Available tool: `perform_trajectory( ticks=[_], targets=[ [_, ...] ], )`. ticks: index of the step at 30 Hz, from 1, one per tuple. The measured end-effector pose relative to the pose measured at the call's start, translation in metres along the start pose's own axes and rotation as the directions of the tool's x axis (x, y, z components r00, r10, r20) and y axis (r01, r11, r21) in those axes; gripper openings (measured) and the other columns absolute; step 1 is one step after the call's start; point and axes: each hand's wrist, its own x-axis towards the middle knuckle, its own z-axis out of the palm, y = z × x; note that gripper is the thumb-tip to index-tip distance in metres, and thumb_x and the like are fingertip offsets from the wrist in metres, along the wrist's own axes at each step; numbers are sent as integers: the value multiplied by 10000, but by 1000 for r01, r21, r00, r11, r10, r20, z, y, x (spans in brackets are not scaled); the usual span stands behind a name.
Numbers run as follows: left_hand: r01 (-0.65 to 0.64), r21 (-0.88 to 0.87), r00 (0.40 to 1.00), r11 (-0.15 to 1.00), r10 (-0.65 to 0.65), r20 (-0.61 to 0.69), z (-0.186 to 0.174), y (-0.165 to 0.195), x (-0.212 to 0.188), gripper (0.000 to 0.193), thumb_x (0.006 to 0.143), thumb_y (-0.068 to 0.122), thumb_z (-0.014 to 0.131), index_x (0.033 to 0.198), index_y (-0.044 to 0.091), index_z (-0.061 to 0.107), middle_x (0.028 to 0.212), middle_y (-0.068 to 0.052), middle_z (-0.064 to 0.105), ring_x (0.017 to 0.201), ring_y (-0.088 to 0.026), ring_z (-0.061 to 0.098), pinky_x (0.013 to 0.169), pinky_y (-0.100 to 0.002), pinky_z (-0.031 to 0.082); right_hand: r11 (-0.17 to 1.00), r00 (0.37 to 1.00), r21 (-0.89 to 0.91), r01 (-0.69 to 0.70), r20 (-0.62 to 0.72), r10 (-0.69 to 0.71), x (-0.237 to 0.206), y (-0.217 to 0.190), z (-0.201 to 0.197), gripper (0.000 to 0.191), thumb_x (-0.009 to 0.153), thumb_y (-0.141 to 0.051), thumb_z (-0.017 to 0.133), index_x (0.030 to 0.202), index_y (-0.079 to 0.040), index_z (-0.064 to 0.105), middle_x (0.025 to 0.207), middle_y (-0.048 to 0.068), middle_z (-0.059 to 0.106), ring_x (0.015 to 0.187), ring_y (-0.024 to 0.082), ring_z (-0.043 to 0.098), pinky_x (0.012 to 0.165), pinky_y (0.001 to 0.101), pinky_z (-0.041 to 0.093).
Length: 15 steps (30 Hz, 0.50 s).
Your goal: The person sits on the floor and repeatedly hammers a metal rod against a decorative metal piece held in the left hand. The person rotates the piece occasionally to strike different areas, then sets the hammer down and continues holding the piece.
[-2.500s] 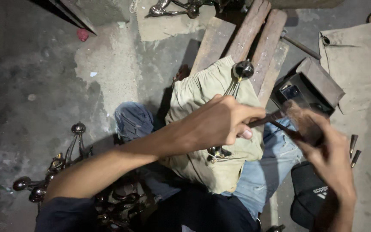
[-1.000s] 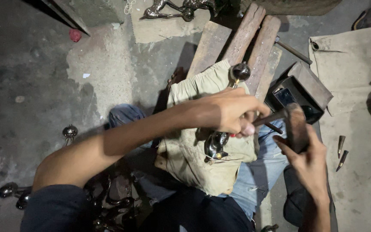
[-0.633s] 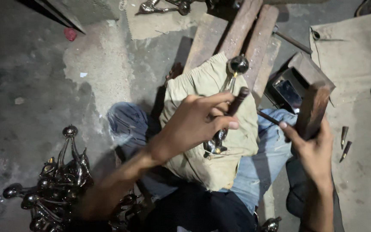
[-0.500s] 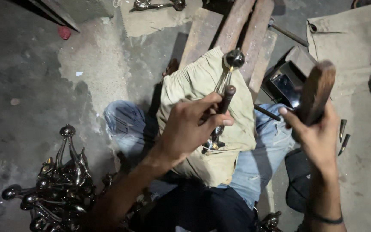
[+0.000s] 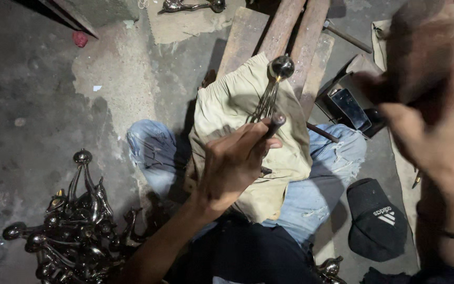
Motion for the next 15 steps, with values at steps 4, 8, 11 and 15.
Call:
perform_trajectory(
  ticks=[4, 8, 11, 15],
  targets=[
    [31, 84, 998, 996, -35, 43, 0, -1, 0, 169, 1005, 218, 706, 1070, 65, 684, 857, -79, 755, 679, -168, 736, 555, -310, 558, 696, 890, -700, 161, 408, 205, 14, -18, -6, 769, 812, -204, 852, 1522, -189, 557, 1015, 121, 732, 940, 281, 734, 1040, 475, 539],
    [89, 7, 992, 996, -89, 89, -3, -3, 2, 168, 1025, 206, 679, 1109, 61, 684, 815, -55, 760, 629, -141, 740, 503, -296, 550, 941, 984, -339, 13, 172, 49, 21, -20, -3, 729, 840, -103, 758, 1503, -142, 456, 1277, 122, 648, 1176, 270, 683, 1086, 442, 518],
    [95, 65, 985, 993, -103, 140, -4, -4, 5, 201, 1006, 201, 686, 1138, 50, 685, 738, -51, 743, 592, -156, 721, 499, -330, 534, 720, 910, -665, 199, 398, 116, 20, -8, -6, 856, 748, -249, 802, 1541, -274, 480, 1190, 66, 713, 1055, 267, 712, 1076, 478, 521],
    [133, 15, 974, 991, -134, 183, -5, -2, 11, 97, 1033, 150, 666, 1079, 65, 676, 808, -25, 781, 612, -141, 730, 505, -307, 555, 819, 912, -551, 160, 399, 90, 15, 11, -11, 868, 637, -111, 762, 1468, -195, 527, 1216, 96, 712, 1104, 294, 710, 1019, 443, 542]
  ],
)
